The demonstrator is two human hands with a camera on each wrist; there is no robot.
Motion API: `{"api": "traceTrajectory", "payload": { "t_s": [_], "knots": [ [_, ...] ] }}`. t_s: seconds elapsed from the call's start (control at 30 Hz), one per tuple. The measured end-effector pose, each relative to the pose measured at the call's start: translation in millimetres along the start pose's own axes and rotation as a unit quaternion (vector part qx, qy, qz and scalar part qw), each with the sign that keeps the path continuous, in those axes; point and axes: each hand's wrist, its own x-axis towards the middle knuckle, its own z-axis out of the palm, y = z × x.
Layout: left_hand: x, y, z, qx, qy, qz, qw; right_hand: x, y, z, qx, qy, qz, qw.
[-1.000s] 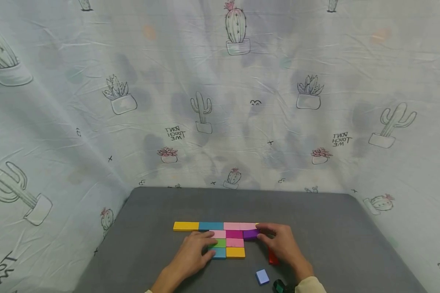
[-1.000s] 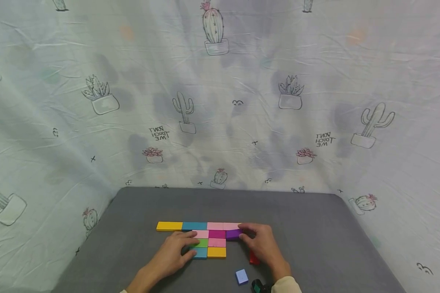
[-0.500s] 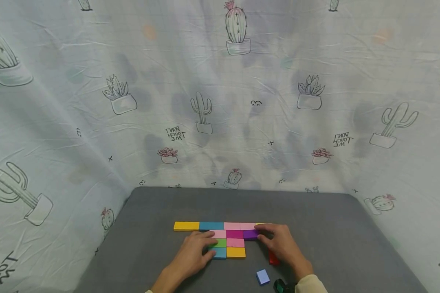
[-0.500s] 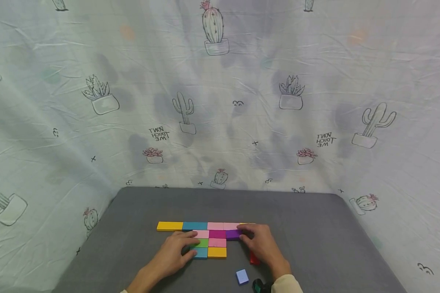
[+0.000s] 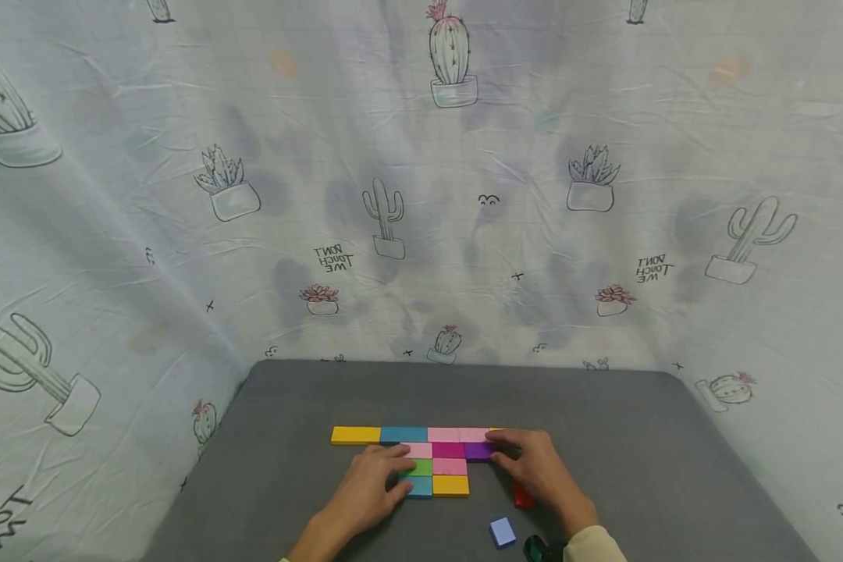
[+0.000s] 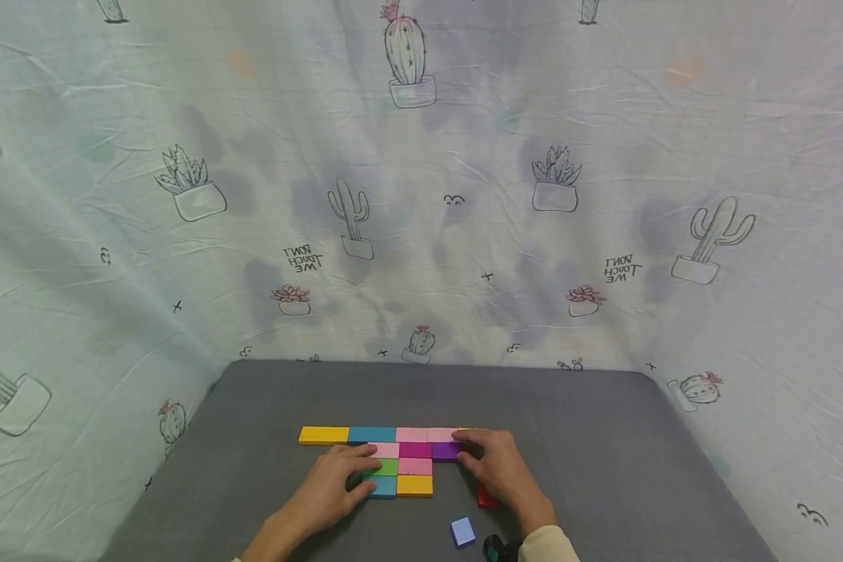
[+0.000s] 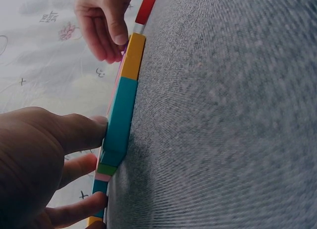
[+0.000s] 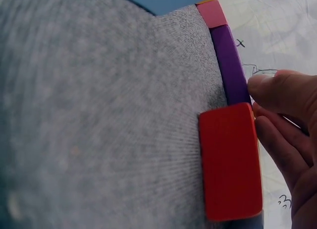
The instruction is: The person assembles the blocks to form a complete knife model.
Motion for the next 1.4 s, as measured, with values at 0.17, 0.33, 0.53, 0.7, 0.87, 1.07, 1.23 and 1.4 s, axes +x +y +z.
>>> {"api": "traceTrajectory", "payload": {
  "t_s": [0.17, 0.33, 0.53, 0.7, 0.87, 1.07, 1.23, 1.4],
  "knots": [
    [-0.9, -0.2, -0.3, -0.003, 0.000, 0.001, 1.0000, 0.7, 1, 1, -0.002, 0.004, -0.006, 1.0000],
    [-1.3, -0.1, -1.2, -0.007, -0.002, 0.001, 1.0000, 0.7, 0, 1, -0.002, 0.009, -0.007, 0.9999],
    [-1.4, -0.3, -1.5, -0.010, -0.007, -0.002, 0.9999, 1.1, 0, 1, 0.001, 0.003, -0.007, 1.0000],
    [-0.6, -0.3, -1.2, -0.010, -0.015, -0.007, 0.9998, -1.0, 2, -6, 0.034, 0.004, 0.000, 0.9994],
    [-1.1, -0.9, -0.9, -0.012, -0.014, -0.005, 0.9998, -5.1, 3, -19, 0.078, 0.011, 0.018, 0.9967],
    [-1.3, -1.6, -0.7, -0.009, -0.009, -0.002, 0.9999, -11.9, 9, -32, 0.085, -0.004, 0.026, 0.9961],
    [-1.4, -1.1, -0.7, -0.005, -0.009, -0.004, 0.9999, -20.5, 20, -33, 0.095, -0.027, 0.038, 0.9944],
    [-0.8, -1.0, -0.6, -0.004, -0.012, -0.006, 0.9999, -31.6, 30, -30, 0.088, -0.036, 0.042, 0.9946]
  ]
}}
